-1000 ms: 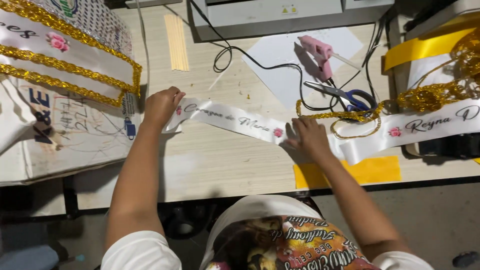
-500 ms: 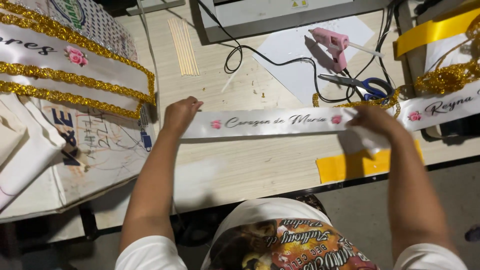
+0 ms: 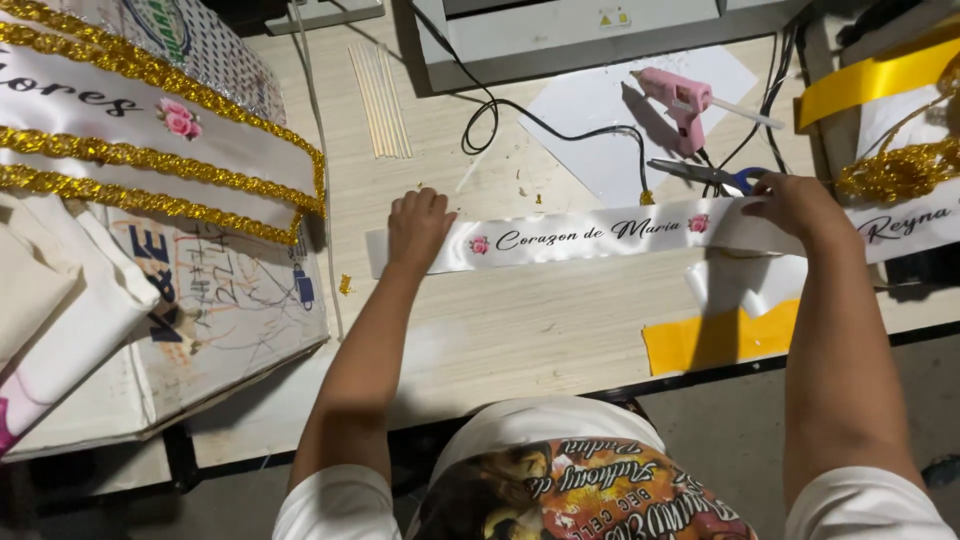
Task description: The person decorates white sashes with gold glitter trim. They use a hot glue gun to apply adhesive to the sashes and then press the trim onto the glued areas. The person handles multiple sashes, including ones with text like 'Reyna de las Flores' and 'Corazon de Maria'.
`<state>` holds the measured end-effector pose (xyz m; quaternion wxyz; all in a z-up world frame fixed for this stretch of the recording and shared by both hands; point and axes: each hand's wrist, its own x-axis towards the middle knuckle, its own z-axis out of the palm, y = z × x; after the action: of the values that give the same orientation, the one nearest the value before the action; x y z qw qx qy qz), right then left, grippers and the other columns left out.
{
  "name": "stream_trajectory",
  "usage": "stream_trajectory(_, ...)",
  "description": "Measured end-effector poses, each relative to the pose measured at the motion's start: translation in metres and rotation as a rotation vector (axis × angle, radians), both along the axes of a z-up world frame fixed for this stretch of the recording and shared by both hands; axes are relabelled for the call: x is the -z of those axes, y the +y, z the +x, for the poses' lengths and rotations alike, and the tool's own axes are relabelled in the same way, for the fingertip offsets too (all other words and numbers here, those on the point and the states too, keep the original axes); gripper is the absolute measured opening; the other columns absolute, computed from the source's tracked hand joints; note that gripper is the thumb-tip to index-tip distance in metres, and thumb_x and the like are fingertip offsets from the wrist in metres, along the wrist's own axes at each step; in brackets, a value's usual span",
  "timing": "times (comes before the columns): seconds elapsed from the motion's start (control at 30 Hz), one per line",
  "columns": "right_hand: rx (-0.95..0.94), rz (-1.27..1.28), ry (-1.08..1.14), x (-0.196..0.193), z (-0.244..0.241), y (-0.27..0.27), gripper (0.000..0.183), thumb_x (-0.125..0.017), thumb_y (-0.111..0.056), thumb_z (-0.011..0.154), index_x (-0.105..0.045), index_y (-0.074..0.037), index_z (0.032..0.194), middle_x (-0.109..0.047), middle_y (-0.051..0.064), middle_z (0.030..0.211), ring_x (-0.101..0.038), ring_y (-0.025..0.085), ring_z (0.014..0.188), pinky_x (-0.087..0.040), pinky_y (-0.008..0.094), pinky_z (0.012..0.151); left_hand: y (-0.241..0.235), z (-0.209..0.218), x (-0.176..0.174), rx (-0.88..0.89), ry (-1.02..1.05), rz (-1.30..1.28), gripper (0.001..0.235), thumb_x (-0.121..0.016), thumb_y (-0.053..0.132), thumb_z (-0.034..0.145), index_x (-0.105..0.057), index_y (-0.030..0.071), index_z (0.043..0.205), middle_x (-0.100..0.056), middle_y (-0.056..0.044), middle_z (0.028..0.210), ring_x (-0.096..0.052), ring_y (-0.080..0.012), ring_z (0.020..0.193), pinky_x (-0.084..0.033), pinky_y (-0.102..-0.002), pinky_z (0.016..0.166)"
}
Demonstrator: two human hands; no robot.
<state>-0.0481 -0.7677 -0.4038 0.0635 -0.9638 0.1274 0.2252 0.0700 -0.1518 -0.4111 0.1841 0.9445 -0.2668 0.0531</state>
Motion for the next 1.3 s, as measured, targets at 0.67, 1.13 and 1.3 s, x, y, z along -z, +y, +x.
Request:
stream_trajectory(0.67, -0.263, 0.319, -0.335, -0.049, 0.014, 0.131, 0.045, -0.075, -0.029, 0.084, -0.07, -0.007, 0.123, -0.068, 0.018, 0.125, -0.065, 0.038, 0.114, -0.052, 0.046, 0.095, -0.103, 0.024, 0.026, 0.127, 0.107, -0.157, 0.023, -0.063, -0.001, 0.089, -0.068, 0.003, 0.11, -0.062, -0.01, 0.119, -0.058, -0.029, 0.113, -0.055, -0.038, 0.089)
stream_trajectory(1.13, -0.299, 0.582, -0.843, 0.027, 0.132, 0.378, 0.026, -0.068, -0.003, 0.093, -0.067, 0.004, 0.118, -0.064, 0.027, 0.117, -0.064, 0.042, 0.101, -0.059, 0.044, 0.081, -0.09, 0.018, -0.004, -0.395, 0.11, -0.419, 0.016, -0.063, 0.007, 0.099, -0.07, 0.009, 0.114, -0.069, -0.009, 0.114, -0.067, -0.0321, 0.104, -0.054, -0.042, 0.088)
stream_trajectory(1.3, -0.284, 0.588, -0.855, 0.034, 0.14, 0.401, 0.031, -0.067, -0.001, 0.089, -0.064, 0.004, 0.12, -0.063, 0.027, 0.111, -0.062, 0.041, 0.096, -0.058, 0.044, 0.074, -0.07, 0.017, 0.016, -0.407, 0.035, -0.358, 0.025, -0.066, 0.002, 0.09, -0.069, 0.006, 0.115, -0.067, -0.013, 0.112, -0.065, -0.0345, 0.104, -0.054, -0.043, 0.087)
